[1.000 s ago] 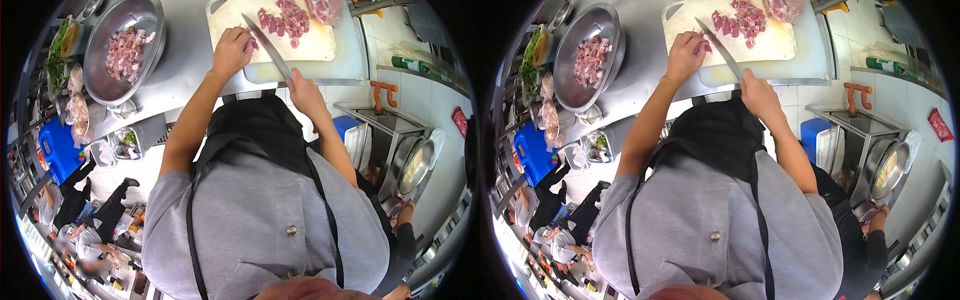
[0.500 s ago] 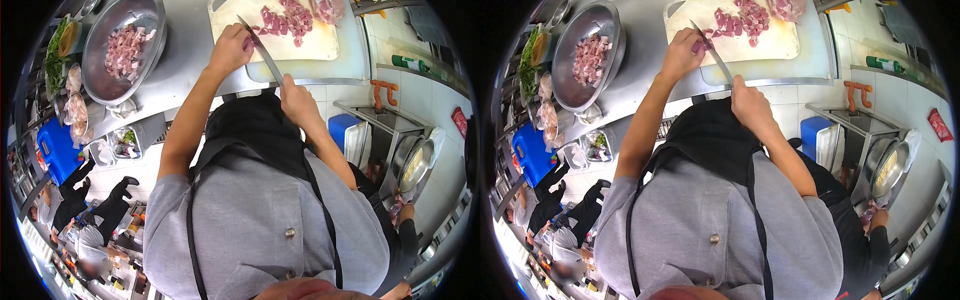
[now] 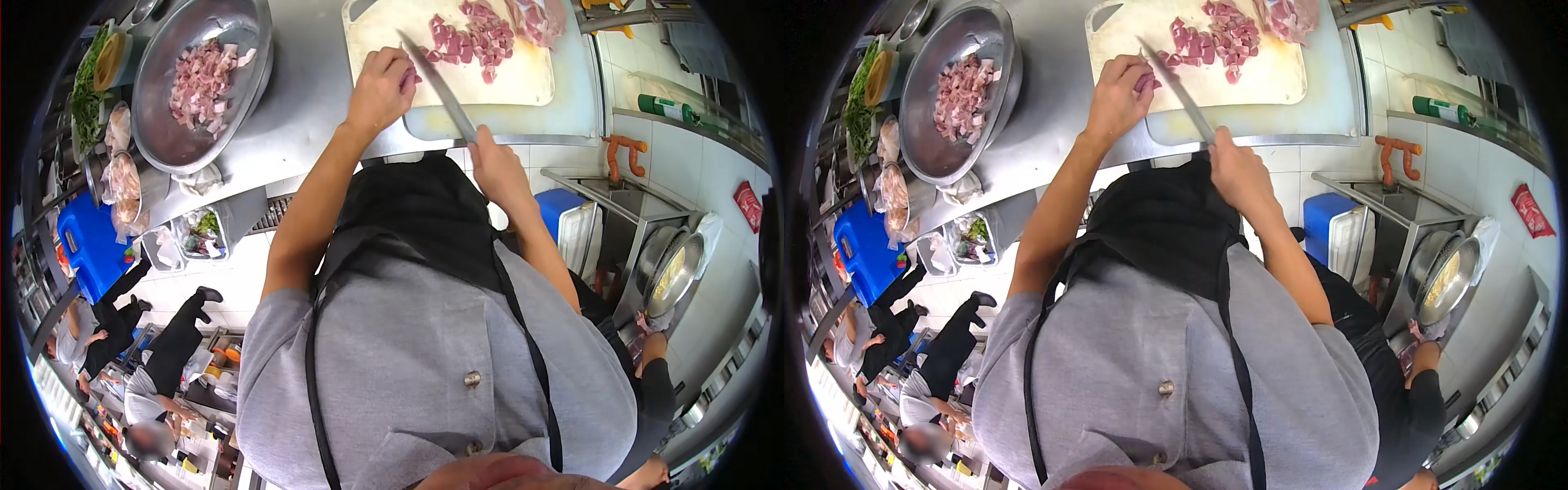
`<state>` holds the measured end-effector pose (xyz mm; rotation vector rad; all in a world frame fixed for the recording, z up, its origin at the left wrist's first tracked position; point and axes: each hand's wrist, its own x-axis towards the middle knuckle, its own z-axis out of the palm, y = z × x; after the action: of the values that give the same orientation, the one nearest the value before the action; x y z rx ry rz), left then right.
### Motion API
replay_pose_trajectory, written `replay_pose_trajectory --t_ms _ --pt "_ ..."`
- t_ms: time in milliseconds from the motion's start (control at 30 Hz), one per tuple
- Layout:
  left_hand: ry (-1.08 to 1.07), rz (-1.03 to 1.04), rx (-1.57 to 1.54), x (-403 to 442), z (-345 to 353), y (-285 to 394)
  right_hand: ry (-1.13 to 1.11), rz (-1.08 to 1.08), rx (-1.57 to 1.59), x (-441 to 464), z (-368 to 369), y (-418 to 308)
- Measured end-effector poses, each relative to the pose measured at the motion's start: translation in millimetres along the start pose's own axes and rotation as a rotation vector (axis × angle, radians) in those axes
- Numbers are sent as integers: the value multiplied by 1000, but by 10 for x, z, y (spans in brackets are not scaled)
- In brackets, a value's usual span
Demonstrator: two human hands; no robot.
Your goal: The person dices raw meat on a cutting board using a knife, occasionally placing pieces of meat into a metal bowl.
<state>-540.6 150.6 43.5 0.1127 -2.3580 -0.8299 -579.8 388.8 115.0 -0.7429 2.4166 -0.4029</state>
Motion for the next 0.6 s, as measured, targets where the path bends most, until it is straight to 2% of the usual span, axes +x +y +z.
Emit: replay_pose_trajectory --t_ms 167,300,367,533,600 --pt "-48 36 -70 107 237 157 112 53 -23 188 -111 217" --pt "-53 -40 -60 95 186 229 87 60 -21 143 -193 144" --pt "-80 -175 -173 52 58 233 85 56 -10 67 -189 64" --pt "-103 -173 -167 91 21 155 66 44 53 -156 -198 -121" --pt "-147 -100 -117 132 56 141 23 50 58 -228 -162 -149"
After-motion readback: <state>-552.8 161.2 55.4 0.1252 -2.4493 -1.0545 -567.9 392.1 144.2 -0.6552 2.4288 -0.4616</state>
